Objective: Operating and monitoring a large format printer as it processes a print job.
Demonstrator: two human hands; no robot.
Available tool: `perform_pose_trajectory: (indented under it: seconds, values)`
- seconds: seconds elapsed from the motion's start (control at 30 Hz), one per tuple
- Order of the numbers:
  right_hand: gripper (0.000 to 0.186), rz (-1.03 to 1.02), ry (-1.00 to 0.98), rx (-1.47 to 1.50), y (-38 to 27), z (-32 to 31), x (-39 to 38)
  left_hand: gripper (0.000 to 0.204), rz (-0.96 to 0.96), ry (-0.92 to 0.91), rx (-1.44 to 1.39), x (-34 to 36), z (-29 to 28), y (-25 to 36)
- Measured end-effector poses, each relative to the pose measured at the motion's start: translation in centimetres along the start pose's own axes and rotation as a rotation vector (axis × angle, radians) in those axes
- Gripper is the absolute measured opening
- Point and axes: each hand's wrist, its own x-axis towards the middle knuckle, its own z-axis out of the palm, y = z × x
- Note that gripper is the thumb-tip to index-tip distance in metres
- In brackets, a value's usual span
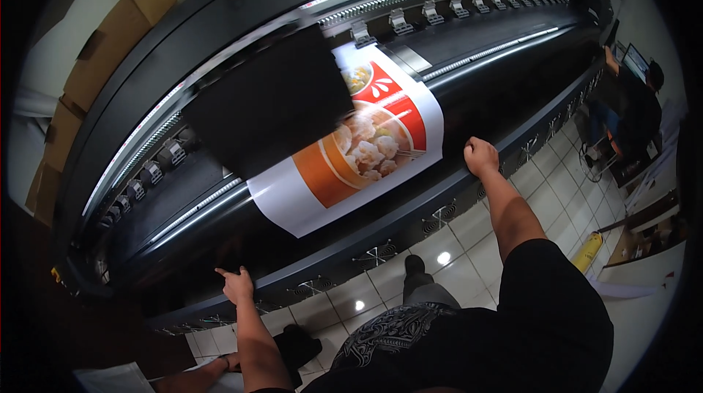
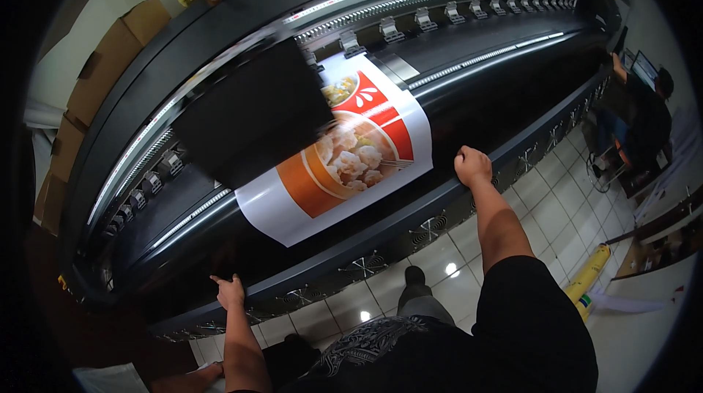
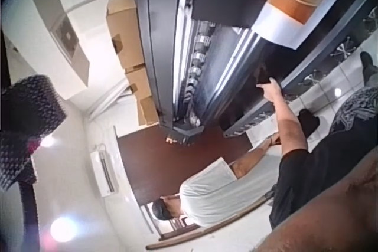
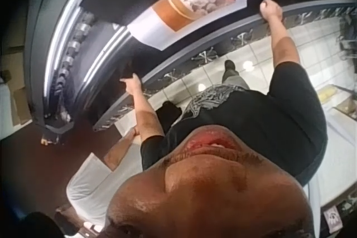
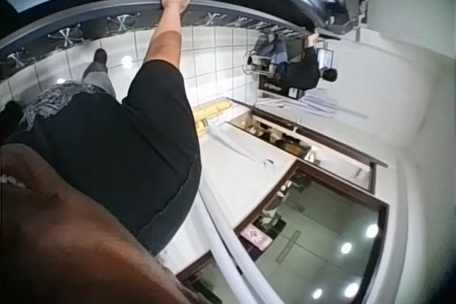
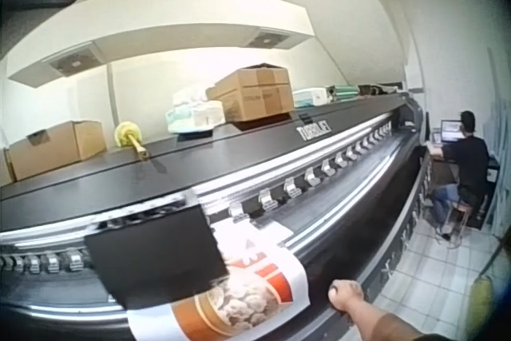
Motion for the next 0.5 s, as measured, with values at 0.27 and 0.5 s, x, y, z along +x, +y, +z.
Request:
perform_pose_trajectory:
  seconds: [0.27,0.5]
  values:
    - [0.023,-0.016,-0.008,-0.002,-0.6,-0.2,-0.4,0.095,-0.019,0.022,-0.053,-0.1,-0.4,0.0]
    - [0.023,-0.005,-0.004,-0.03,-0.3,-0.2,0.1,0.094,-0.034,-0.022,-0.043,-0.4,-1.5,1.3]
